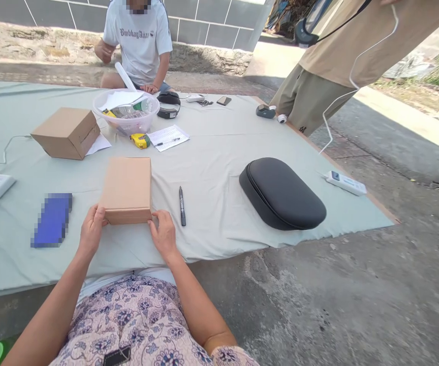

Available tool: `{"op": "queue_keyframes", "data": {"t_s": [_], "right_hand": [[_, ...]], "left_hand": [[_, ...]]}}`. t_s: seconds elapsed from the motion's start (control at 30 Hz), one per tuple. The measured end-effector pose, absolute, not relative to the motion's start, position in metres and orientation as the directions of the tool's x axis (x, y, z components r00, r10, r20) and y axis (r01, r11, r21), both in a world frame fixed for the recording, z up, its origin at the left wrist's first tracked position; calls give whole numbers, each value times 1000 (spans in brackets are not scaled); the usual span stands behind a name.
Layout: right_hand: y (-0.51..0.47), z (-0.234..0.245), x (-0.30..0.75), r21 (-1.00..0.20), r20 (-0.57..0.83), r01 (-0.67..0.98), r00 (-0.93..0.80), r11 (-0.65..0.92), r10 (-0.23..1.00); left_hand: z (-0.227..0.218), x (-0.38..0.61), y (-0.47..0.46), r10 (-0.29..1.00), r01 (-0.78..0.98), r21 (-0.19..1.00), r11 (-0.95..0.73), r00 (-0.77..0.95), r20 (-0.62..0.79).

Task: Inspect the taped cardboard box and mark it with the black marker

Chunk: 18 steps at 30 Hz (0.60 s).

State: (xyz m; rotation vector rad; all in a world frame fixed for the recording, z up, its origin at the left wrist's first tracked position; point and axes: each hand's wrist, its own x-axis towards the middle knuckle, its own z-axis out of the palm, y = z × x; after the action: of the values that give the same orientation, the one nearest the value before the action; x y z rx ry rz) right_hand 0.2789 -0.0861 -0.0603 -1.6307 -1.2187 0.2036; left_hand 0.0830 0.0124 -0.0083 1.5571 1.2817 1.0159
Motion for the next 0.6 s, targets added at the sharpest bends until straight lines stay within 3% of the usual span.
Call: {"op": "queue_keyframes", "data": {"t_s": [0.13,0.3,0.47,0.6], "right_hand": [[-86,-60,280,-795,400,605,466,46,789],[-89,-58,282,-810,392,583,460,62,797],[-95,-52,278,-836,393,539,459,102,797],[-101,-39,277,-866,406,479,511,141,758]], "left_hand": [[-6,84,13,987,326,945,-25,160,-29],[-9,82,8,983,302,952,-60,182,4],[-11,78,7,979,170,984,-45,203,10],[-19,78,8,959,8,995,102,266,-100]]}}
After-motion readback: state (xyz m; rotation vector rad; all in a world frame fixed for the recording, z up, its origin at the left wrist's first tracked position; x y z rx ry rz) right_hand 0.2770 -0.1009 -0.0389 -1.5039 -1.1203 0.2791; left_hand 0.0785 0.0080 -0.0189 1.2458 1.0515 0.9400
